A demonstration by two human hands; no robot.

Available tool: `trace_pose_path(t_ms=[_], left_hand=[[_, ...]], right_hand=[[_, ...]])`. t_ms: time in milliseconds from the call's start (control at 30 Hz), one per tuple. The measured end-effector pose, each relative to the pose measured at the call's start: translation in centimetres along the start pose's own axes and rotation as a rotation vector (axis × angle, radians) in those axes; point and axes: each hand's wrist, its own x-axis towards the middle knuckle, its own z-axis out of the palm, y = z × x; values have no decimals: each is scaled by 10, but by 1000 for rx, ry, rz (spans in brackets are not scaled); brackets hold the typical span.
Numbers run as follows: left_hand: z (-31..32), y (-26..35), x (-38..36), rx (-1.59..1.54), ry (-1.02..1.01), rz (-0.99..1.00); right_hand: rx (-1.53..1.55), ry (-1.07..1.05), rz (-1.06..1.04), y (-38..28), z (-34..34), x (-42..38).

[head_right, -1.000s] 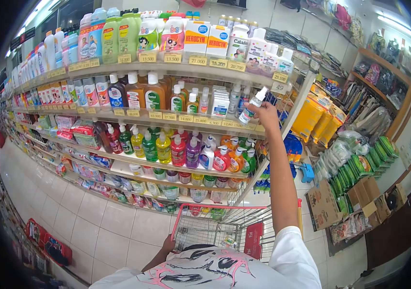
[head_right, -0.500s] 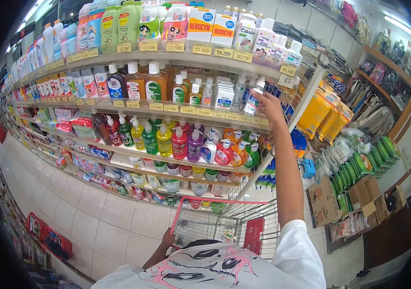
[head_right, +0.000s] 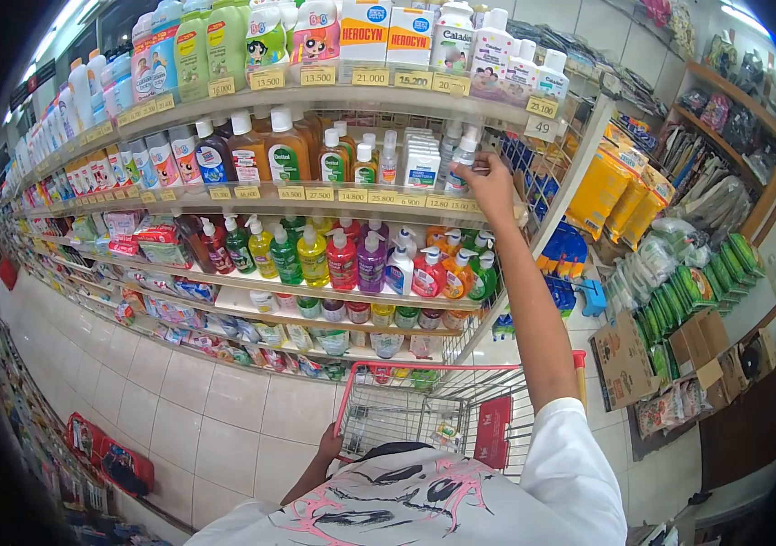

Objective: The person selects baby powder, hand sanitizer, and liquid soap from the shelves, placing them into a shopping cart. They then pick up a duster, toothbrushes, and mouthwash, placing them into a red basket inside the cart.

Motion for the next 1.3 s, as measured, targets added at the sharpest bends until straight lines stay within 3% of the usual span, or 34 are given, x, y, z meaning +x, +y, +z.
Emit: trace_pose_path(t_ms=[133,200,333,533,867,1100,1300], left_hand=[[3,-10,6,41,19,-39],[4,-15,6,52,55,37],[2,-17,7,24,20,26],[1,-15,7,4,5,23],[1,-13,5,-54,-3,-10],[1,-12,6,4,-3,7],[2,-20,10,3,5,4]], right_hand=[[16,-13,-44,-24,4,-16],[7,-18,-51,-17,6,-16],[-101,-53,-69,-8,1,-22],[-30,-85,-13,-1,-3,-24],[-223,102,135,7,-32,-28],[-178,47,104,14,-31,-27],[-315,109,21,-5,-28,-26]])
